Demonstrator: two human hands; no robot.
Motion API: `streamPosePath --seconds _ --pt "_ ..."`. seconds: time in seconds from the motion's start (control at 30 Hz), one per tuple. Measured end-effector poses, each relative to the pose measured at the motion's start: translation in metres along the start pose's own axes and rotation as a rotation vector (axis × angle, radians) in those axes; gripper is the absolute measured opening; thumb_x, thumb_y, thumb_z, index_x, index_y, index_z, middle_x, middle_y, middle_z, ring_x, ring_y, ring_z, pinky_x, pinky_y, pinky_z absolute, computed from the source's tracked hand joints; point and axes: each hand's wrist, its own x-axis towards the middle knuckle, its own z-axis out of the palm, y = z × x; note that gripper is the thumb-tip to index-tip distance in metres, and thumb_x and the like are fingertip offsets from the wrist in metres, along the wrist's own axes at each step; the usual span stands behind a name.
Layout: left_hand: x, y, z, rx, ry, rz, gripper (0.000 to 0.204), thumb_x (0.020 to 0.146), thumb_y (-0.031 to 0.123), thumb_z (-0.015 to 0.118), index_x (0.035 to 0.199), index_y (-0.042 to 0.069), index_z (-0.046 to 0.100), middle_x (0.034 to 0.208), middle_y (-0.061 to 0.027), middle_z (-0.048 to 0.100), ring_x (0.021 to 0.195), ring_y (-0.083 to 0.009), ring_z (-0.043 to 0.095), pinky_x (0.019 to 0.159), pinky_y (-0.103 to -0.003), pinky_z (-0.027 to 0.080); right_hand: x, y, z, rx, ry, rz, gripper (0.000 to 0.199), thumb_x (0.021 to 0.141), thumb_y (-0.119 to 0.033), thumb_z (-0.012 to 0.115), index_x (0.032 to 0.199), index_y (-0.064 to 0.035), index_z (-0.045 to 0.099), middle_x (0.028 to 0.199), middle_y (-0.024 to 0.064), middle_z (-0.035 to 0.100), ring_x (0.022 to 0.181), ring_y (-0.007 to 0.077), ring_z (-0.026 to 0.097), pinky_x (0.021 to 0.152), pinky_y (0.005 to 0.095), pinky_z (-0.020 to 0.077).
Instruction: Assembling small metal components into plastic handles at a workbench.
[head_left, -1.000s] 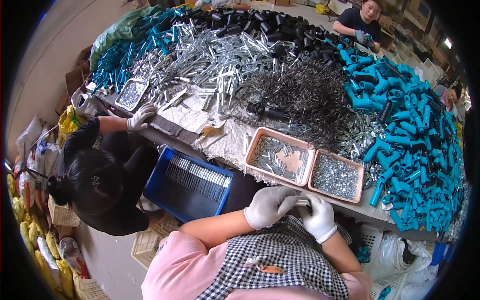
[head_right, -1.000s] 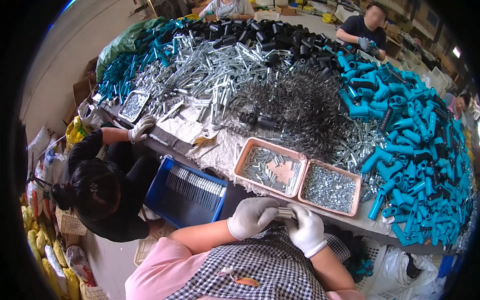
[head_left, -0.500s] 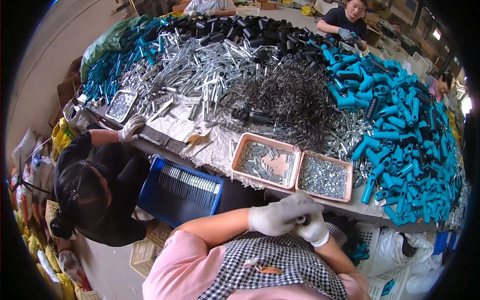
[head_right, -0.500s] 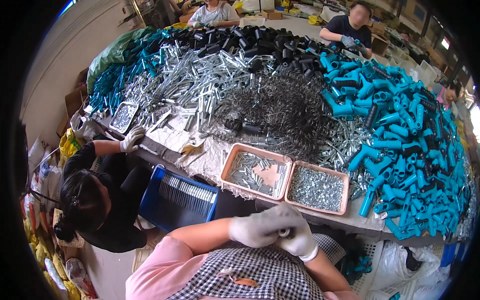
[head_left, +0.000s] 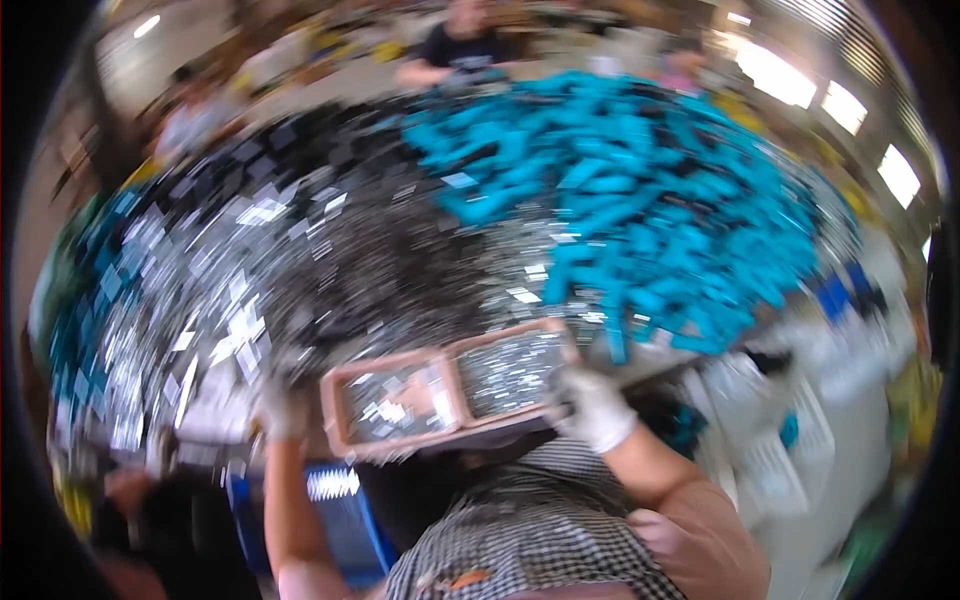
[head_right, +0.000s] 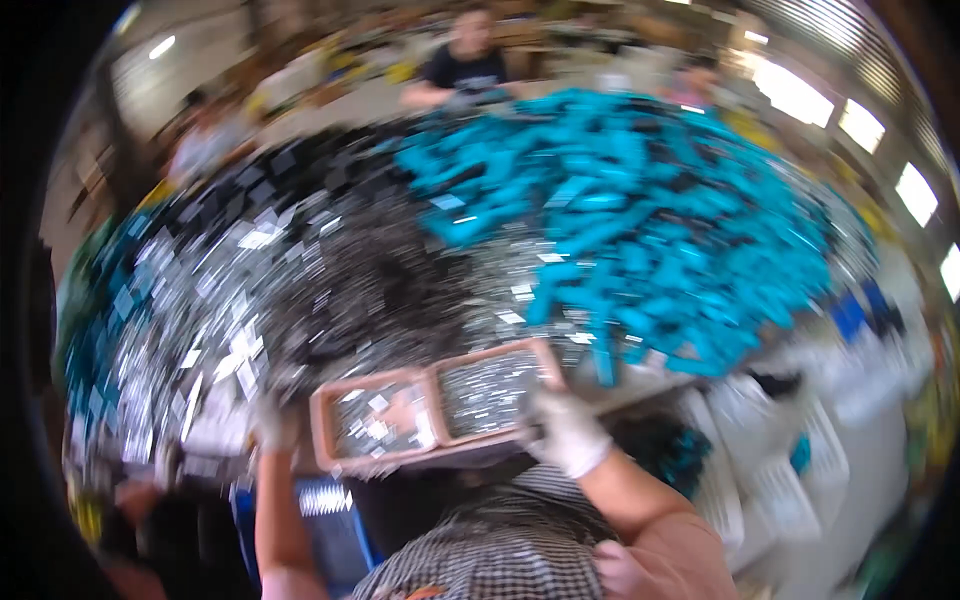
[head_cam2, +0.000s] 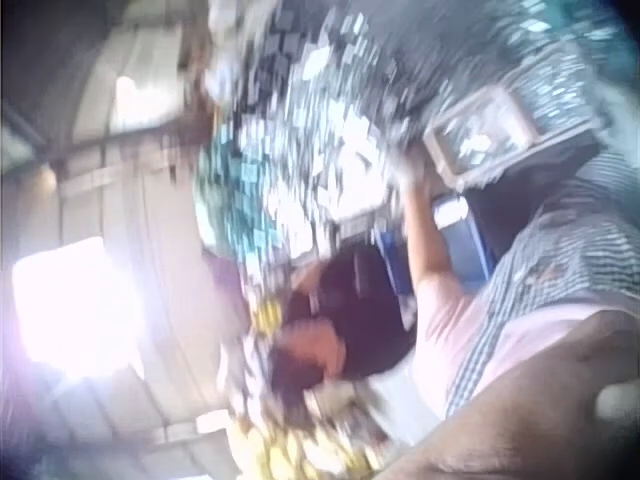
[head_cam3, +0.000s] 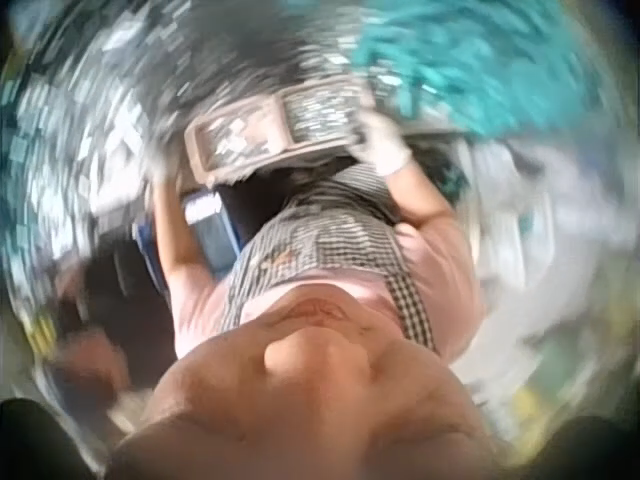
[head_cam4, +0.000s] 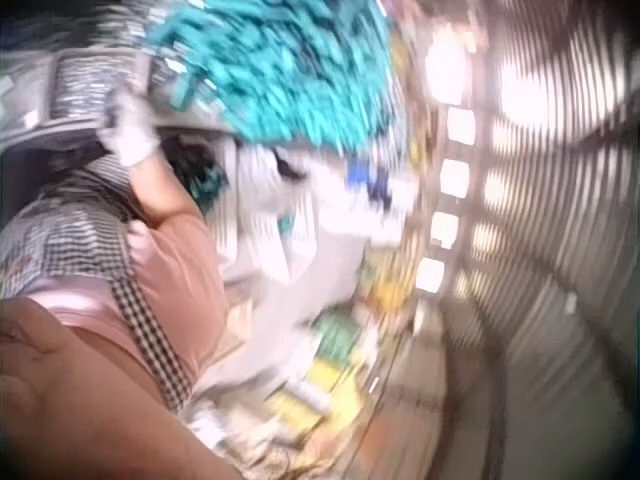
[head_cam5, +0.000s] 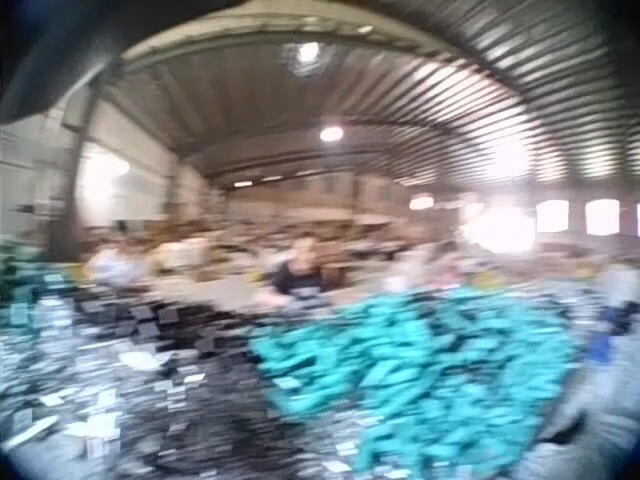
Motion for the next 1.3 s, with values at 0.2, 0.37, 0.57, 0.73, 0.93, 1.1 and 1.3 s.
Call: streamPosePath --seconds 0.2,0.37,0.57,0.73,0.93,1.1,1.3 --pt "0.010 -0.017 -0.001 0.223 -0.035 -0.046 0.023 0.073 0.015 0.072 0.083 0.000 0.058 0.086 -0.0198 0.062 0.080 -0.0408 0.058 0.071 -0.047 0.046 -0.021 -0.028 -0.063 0.008 -0.059 0.015 0.024 0.092 -0.035 0.068 0.103 -0.0153 0.061 0.086 0.0026 0.060 0.065 0.0129 0.055 0.048 0.0206 0.0379" --pt "0.003 -0.048 0.004 -0.194 0.187 -0.005 0.015 0.078 0.005 0.063 0.086 0.000 0.051 0.071 -0.0141 0.053 0.062 -0.0274 0.052 0.062 -0.040 0.044 -0.010 -0.141 -0.092 0.146 0.067 -0.636 0.015 0.093 -0.024 0.065 0.088 -0.0118 0.057 0.073 -0.0027 0.054 0.056 0.0059 0.046 0.046 0.0188 0.0340" --pt "-0.006 -0.061 0.012 -0.923 0.154 -0.530 0.021 0.083 0.009 0.073 0.096 0.003 0.058 0.089 -0.0073 0.064 0.076 -0.0154 0.056 0.069 -0.034 0.047 -0.025 -0.105 -0.056 -1.353 0.176 -1.126 0.026 0.092 -0.011 0.058 0.116 0.0000 0.058 0.078 0.0097 0.060 0.058 0.0114 0.052 0.049 0.0271 0.0409" --pt "-0.016 -0.041 0.007 -0.470 0.314 -0.244 0.031 0.081 0.018 0.078 0.098 0.001 0.058 0.083 -0.0121 0.060 0.075 -0.0242 0.056 0.072 -0.038 0.048 -0.037 -0.047 -0.016 -0.822 -0.280 -0.445 0.046 0.093 -0.009 0.044 0.136 0.0073 0.046 0.075 0.0067 0.058 0.041 0.0036 0.038 0.036 0.0186 0.0279" --pt "-0.019 -0.016 -0.030 -0.284 0.007 -0.343 0.031 0.082 0.021 0.074 0.107 0.003 0.069 0.092 -0.0145 0.072 0.083 -0.0254 0.069 0.076 -0.034 0.053 -0.030 -0.025 -0.003 -0.957 -0.287 -0.240 0.049 0.091 -0.015 0.050 0.134 0.0095 0.047 0.076 0.0088 0.061 0.042 0.0057 0.042 0.036 0.0203 0.0301" --pt "-0.003 -0.011 -0.058 -0.709 -0.005 -0.732 0.034 0.094 0.031 0.065 0.087 -0.002 0.067 0.065 -0.0033 0.060 0.047 -0.0105 0.054 0.043 -0.026 0.042 -0.024 -0.014 0.008 -0.945 -0.370 -0.151 0.045 0.090 -0.007 0.052 0.133 0.0063 0.051 0.076 0.0051 0.061 0.050 0.0033 0.043 0.044 0.0189 0.0340" --pt "0.014 -0.003 -0.075 -0.047 -0.020 -0.540 0.035 0.089 0.032 0.069 0.077 -0.001 0.067 0.063 -0.0111 0.064 0.049 -0.0172 0.060 0.048 -0.034 0.048 -0.021 -0.005 0.020 -1.003 -0.411 -0.187 0.050 0.087 -0.007 0.051 0.135 0.0080 0.047 0.076 0.0075 0.062 0.047 0.0052 0.045 0.039 0.0202 0.0344"
